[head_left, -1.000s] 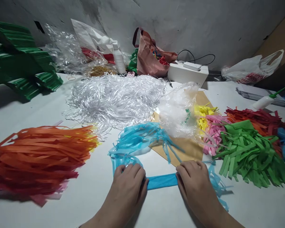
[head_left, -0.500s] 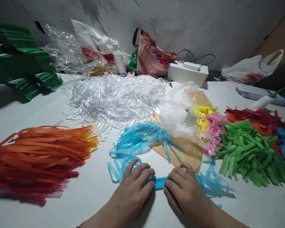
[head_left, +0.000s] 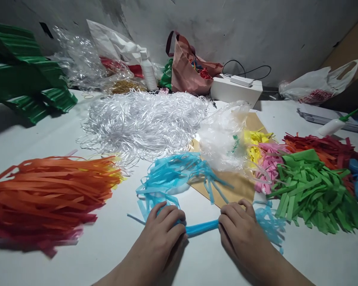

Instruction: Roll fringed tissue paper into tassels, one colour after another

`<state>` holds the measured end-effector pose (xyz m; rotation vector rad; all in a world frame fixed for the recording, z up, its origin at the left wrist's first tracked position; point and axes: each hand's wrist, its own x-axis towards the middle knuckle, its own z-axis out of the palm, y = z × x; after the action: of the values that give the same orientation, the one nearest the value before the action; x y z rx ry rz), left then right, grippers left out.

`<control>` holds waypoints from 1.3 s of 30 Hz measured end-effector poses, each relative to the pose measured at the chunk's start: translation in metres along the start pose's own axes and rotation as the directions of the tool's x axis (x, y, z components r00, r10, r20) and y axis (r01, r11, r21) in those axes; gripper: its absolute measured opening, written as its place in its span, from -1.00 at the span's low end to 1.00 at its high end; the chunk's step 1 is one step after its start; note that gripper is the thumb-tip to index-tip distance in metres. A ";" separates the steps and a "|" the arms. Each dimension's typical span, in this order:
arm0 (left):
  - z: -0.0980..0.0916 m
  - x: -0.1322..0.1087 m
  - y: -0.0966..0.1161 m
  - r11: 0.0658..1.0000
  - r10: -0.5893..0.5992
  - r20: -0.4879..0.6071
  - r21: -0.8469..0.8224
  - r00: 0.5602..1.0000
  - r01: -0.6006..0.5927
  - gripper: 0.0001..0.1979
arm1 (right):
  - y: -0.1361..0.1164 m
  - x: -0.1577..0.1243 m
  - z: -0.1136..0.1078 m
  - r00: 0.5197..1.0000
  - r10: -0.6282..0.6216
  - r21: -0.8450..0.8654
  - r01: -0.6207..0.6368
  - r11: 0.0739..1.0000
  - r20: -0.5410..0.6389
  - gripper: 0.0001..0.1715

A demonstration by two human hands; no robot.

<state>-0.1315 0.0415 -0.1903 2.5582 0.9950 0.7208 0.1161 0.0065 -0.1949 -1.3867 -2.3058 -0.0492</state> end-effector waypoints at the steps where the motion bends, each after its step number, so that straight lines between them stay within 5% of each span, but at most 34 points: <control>1: 0.000 0.000 0.001 1.000 -0.027 0.002 -0.001 1.000 0.027 -0.79 | 0.001 0.000 0.000 1.000 0.014 -0.005 -0.014 1.000 0.001 -0.75; 13: -0.001 0.009 0.003 0.981 -0.109 0.057 0.165 0.992 0.099 -0.79 | -0.001 0.002 0.001 0.987 0.156 -0.082 -0.159 0.984 -0.036 -0.71; 18: -0.001 0.009 0.002 0.987 0.100 0.040 0.121 0.994 -0.104 -0.71 | -0.011 0.004 -0.005 0.993 -0.011 0.045 0.016 0.999 -0.117 -0.60; 22: 0.001 0.010 0.006 0.994 0.096 0.079 0.037 0.992 -0.099 -0.78 | -0.022 0.010 0.000 0.974 -0.191 0.076 0.201 0.977 -0.124 -0.59; 34: 0.008 0.013 0.002 0.985 0.127 0.034 0.114 0.991 -0.130 -0.77 | -0.023 0.010 0.013 0.991 -0.130 0.119 0.133 0.984 -0.030 -0.72; 39: 0.007 0.016 0.000 1.000 0.017 0.015 -0.018 1.000 -0.017 -0.82 | -0.021 0.009 0.014 0.993 -0.098 0.137 0.106 0.985 -0.064 -0.74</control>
<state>-0.1178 0.0522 -0.1905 2.5558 0.9584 0.7111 0.0896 0.0071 -0.1995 -1.1829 -2.2847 0.0413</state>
